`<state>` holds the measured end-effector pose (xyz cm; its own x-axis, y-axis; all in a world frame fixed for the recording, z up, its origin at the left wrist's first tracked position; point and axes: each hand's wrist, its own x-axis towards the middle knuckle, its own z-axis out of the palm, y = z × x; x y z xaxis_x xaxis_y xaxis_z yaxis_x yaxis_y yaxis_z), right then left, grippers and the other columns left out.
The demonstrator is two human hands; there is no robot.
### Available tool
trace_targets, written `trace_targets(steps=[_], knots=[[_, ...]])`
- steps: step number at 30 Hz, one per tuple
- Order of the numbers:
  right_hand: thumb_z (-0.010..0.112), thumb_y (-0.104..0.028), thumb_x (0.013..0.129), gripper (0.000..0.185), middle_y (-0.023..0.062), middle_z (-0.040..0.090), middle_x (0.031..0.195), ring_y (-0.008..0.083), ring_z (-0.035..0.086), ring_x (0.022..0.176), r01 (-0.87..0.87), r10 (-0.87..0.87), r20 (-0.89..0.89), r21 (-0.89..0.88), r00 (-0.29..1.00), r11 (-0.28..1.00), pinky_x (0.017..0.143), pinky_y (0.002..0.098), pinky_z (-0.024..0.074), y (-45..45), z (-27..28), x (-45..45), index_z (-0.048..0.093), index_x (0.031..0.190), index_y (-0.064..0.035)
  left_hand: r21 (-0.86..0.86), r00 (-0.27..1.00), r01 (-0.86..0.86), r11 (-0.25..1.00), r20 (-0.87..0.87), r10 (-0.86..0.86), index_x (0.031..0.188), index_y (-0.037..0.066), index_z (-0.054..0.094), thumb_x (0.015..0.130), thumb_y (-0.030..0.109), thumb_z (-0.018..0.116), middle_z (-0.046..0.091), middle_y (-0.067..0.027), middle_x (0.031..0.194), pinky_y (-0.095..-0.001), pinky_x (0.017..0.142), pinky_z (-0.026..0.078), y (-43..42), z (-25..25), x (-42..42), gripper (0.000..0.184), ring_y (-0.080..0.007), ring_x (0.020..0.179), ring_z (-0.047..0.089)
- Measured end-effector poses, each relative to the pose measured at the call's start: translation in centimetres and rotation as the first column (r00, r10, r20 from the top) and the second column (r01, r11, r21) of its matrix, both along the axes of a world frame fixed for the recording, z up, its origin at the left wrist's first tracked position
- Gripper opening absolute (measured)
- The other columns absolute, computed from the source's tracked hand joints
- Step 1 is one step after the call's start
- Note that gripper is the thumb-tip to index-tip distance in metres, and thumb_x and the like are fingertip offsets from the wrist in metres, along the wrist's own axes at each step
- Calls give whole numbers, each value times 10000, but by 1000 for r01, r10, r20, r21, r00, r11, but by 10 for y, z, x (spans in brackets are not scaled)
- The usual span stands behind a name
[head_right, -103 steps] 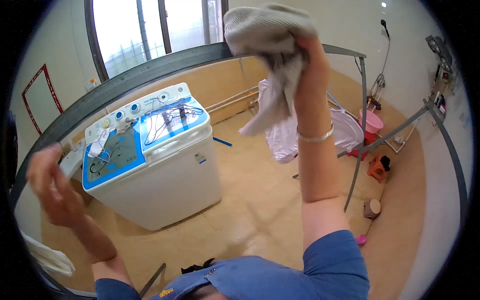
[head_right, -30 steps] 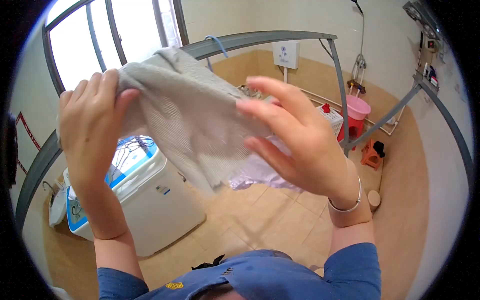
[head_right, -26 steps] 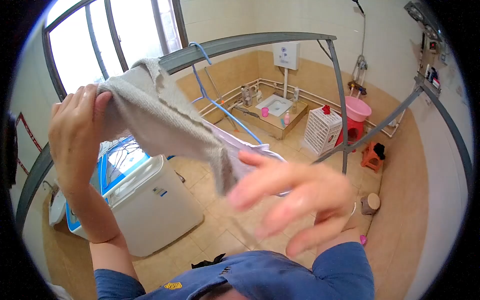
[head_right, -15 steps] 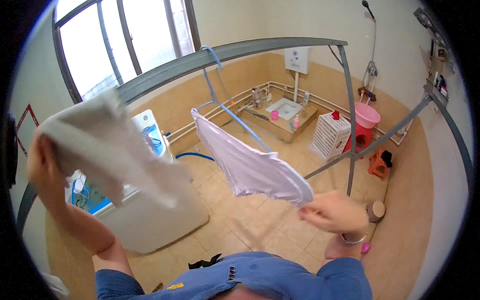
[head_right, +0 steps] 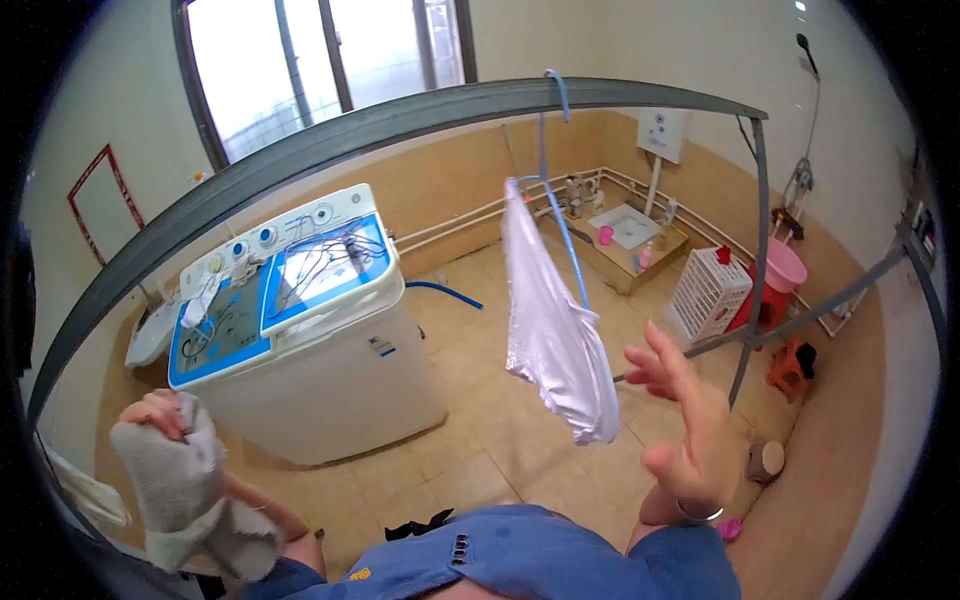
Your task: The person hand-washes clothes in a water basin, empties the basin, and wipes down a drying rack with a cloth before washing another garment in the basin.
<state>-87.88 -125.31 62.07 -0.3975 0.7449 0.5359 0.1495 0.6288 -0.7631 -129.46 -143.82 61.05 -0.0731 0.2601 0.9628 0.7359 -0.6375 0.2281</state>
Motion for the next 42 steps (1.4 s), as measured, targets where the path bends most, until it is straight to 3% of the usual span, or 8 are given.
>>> trace_targets(steps=[7, 11, 13, 23, 26, 28, 36, 42], knots=[[544, -111, 717, 443, 173, 580, 721, 211, 580, 579, 207, -339, 279, 412, 898, 887, 517, 281, 435, -2, -1, -48, 430, 1125, 16, 130, 971, -13, 991, 240, -18, 800, 66, 419, 847, 279, 437, 436, -6, 553, -301, 619, 370, 33, -39, 44, 219, -111, 489, 432], [461, -57, 792, 274, 120, 596, 754, 141, 531, 561, 431, -521, 384, 298, 762, 852, 516, 232, 400, 4, 1, -52, 493, 1051, 28, -11, 976, 202, 979, 88, -201, 845, 52, 433, 836, 305, 449, 460, -6, 536, -315, 577, 371, 27, -46, 25, 253, -123, 481, 456], [461, -100, 819, 211, 155, 561, 635, 188, 520, 481, 605, -653, -41, 423, 756, 674, 453, 283, 391, 21, -3, -46, 536, 994, -8, -174, 943, 329, 928, 18, -331, 892, 38, 444, 828, 308, 464, 489, -14, 533, -310, 531, 365, 26, -45, 21, 278, -140, 475, 475], [516, -13, 749, 191, 123, 585, 743, 193, 558, 572, 170, -320, -4, 854, 947, 492, 492, 268, 421, 32, 37, -115, 554, 936, -7, 41, 857, 465, 884, 232, -461, 780, -37, 528, 759, 213, 572, 526, -86, 586, -272, 461, 372, 23, -57, 51, 255, -158, 511, 480], [561, -9, 697, 229, 110, 582, 723, 196, 563, 564, 32, -97, 12, 895, 995, 446, 464, 275, 422, 18, 39, -168, 558, 926, -10, 141, 630, 463, 875, 643, -437, 886, -31, 518, 766, 146, 554, 512, -68, 591, -254, 450, 372, 16, -54, 85, 217, -128, 515, 462], [573, -7, 681, 253, 94, 580, 705, 164, 556, 538, -5, 38, -13, 896, 999, 443, 437, 254, 407, 4, 37, -201, 560, 933, -12, -56, 523, 275, 960, 846, -101, 925, -19, 455, 737, 92, 544, 457, -57, 495, -261, 415, 331, 11, -33, 106, 236, -132, 444, 397], [549, -30, 666, 331, 57, 578, 713, 109, 515, 505, -93, 434, -92, 917, 896, 387, 405, 224, 373, -71, 36, -288, 526, 993, 20, -147, 536, 193, 970, 844, 21, 875, -31, 503, 751, 50, 495, 477, -51, 508, -248, 431, 354, -35, -58, 102, 149, -124, 468, 428], [554, -18, 665, 317, 55, 576, 692, 103, 501, 483, -244, 468, 55, 903, 882, 354, 402, 214, 362, -129, 34, -296, 537, 976, 40, -135, 274, 234, 963, 959, 68, 925, -1, 531, 795, 92, 516, 511, 6, 702, -183, 580, 401, -70, -58, 106, 160, -44, 638, 480]])
